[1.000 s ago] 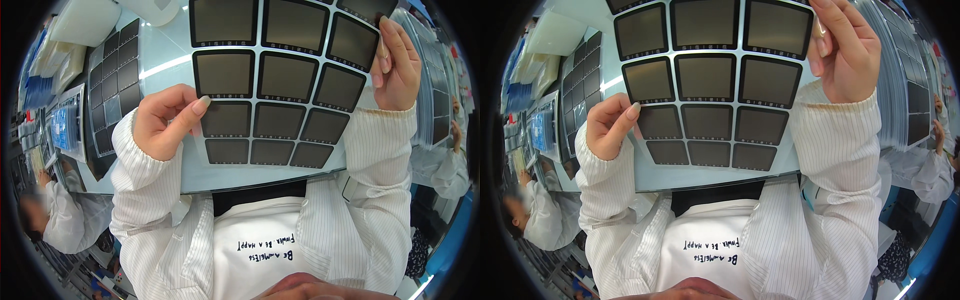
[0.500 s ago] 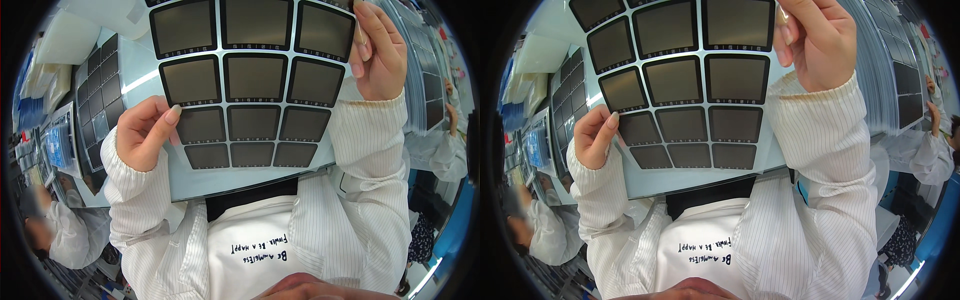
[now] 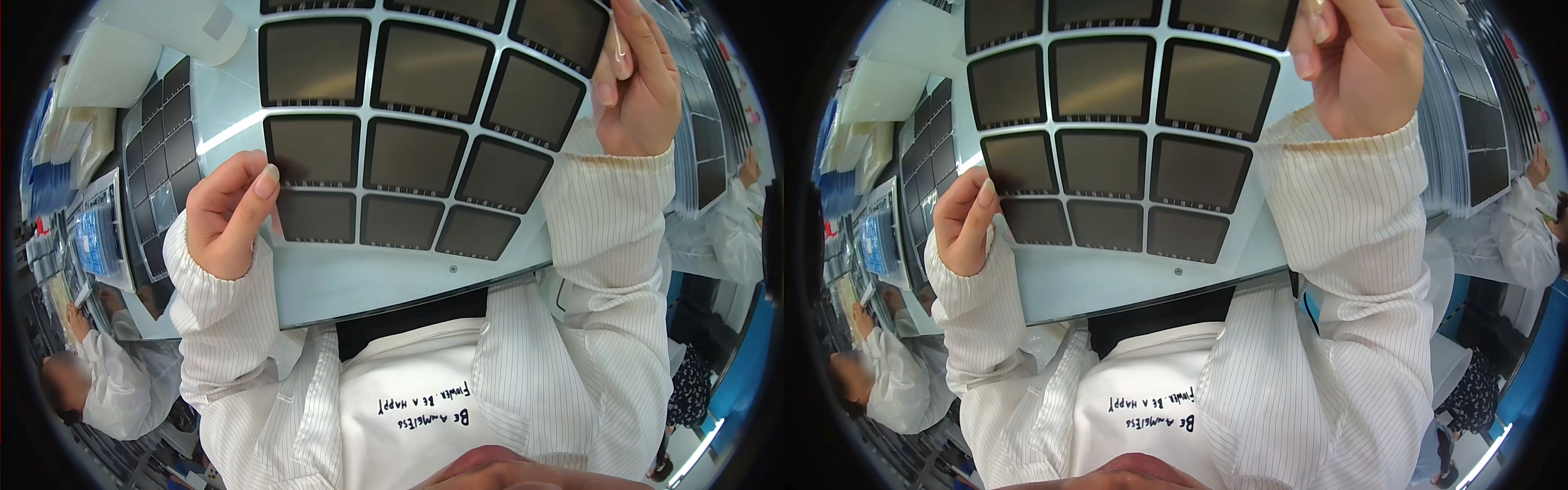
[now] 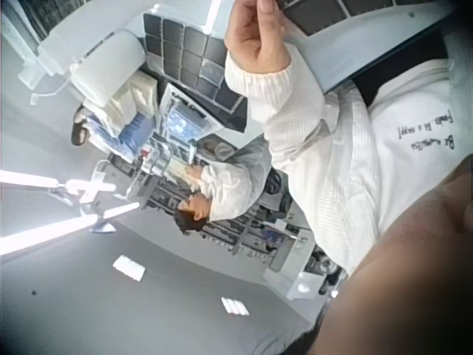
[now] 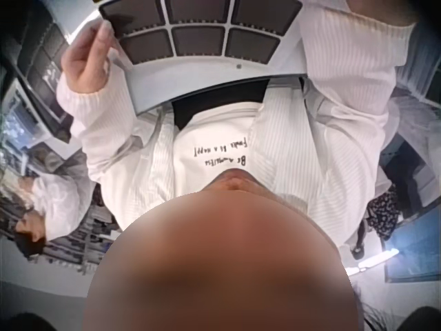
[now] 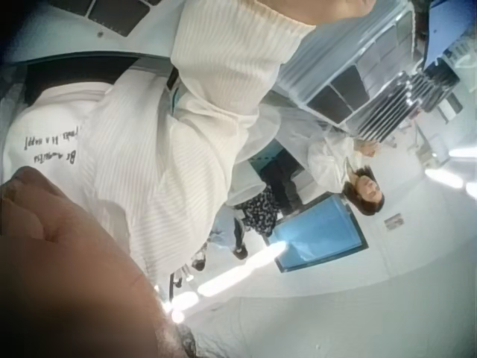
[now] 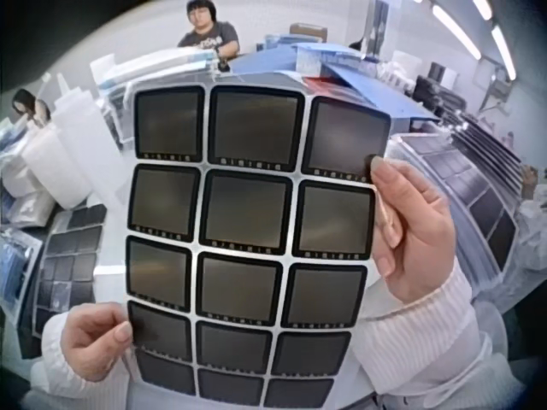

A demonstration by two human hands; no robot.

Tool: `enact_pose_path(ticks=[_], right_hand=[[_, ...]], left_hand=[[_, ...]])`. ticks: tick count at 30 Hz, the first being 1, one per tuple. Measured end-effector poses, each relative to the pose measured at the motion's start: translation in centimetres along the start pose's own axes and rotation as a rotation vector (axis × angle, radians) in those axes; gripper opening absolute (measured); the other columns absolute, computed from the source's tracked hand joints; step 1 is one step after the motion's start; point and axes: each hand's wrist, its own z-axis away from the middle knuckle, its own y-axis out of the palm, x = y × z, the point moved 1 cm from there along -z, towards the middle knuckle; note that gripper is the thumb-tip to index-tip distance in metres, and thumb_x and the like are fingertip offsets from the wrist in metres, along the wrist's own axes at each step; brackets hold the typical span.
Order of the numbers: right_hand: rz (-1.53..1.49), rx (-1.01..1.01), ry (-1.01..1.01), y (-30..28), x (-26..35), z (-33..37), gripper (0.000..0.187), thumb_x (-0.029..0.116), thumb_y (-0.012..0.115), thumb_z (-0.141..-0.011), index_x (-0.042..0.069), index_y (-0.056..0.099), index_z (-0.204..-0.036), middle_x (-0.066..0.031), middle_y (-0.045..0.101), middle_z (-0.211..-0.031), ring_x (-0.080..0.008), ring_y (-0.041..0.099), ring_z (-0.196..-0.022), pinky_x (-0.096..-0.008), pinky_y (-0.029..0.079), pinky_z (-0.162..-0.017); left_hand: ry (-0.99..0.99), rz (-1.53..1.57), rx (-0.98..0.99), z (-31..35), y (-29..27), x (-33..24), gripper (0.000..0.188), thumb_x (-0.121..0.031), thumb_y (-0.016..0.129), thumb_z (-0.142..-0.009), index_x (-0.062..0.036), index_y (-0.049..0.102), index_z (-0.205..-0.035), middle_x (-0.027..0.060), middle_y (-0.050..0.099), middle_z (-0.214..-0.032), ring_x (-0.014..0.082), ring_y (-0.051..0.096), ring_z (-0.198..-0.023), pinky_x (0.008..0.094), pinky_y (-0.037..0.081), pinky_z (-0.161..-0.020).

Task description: Clean and inspect a sheet of small electronic or optical components using a wipe and cleaning solution.

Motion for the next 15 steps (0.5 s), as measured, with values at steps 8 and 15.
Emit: enact_pose_path(ticks=[8,15], right_hand=[[-1.356,0.694,0.314,-1.3,-0.9,-2.4,0.033,0.018,0.047,-0.096,0.010,0.050,-0.064,0.0021,0.041,-0.047,-0.0080,0.034,-0.031,-0.0191,0.027,-0.032],[-1.379,0.761,0.262,-1.6,-1.3,-3.2,0.044,0.023,0.046,-0.096,0.014,0.042,-0.054,0.0023,0.040,-0.043,-0.0071,0.034,-0.031,-0.0191,0.027,-0.032]], left_hand=[[-0.019,0.119,-0.147,0.1,0.1,0.1,0.019,-0.014,0.053,-0.093,0.0029,0.060,-0.092,0.0034,0.057,-0.068,0.0100,0.051,-0.055,0.0220,0.041,-0.053],[0.018,0.099,-0.107,0.0,0.1,-0.1,0.016,-0.014,0.054,-0.092,0.0009,0.061,-0.091,0.0036,0.057,-0.068,0.0101,0.051,-0.055,0.0219,0.041,-0.054]])
